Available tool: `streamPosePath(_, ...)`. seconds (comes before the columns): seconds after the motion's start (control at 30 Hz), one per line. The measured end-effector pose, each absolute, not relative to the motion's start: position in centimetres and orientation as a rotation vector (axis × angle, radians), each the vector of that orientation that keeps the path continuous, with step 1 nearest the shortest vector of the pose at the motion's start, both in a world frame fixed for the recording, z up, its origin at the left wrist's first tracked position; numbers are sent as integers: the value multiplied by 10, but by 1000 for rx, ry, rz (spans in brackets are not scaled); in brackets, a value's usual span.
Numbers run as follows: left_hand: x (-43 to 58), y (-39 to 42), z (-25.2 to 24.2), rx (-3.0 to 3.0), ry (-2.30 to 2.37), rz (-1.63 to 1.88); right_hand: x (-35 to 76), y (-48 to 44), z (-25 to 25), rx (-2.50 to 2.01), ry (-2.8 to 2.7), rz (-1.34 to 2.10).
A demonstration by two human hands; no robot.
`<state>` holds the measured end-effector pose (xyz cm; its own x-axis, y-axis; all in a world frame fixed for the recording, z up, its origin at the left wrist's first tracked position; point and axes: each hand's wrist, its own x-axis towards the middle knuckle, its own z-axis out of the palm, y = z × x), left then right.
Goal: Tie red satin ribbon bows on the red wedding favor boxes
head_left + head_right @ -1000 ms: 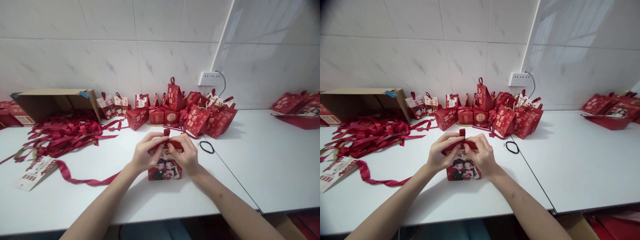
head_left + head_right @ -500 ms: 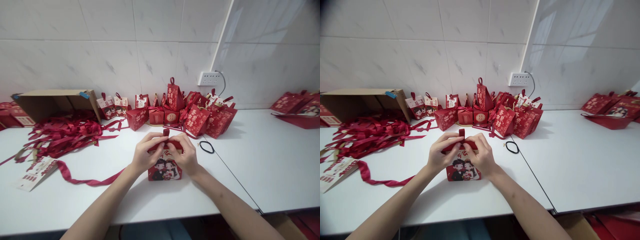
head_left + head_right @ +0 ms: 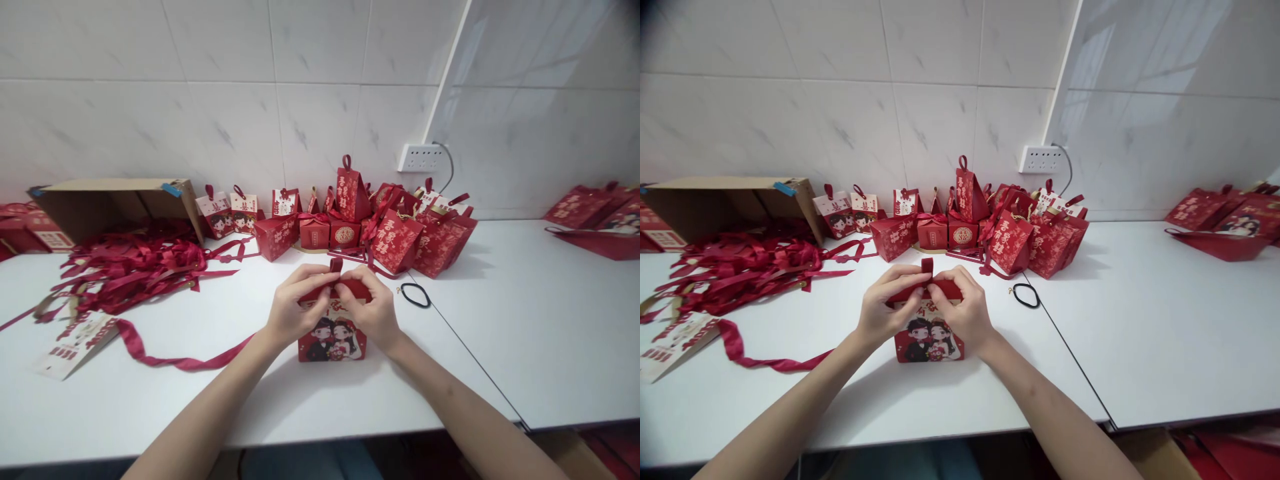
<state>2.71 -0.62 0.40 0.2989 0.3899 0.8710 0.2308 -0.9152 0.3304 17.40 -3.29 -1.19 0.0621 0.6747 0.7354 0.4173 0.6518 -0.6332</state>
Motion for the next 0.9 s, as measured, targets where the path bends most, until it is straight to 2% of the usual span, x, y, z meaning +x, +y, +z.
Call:
streamPosePath(0.37,27,-6,3,2364,591,1668,174,-33,-13,-934,-1519,535)
streamPosePath(0.9,28,-6,3,2364,591,1664,174,-32,-15,-885,-1529,459)
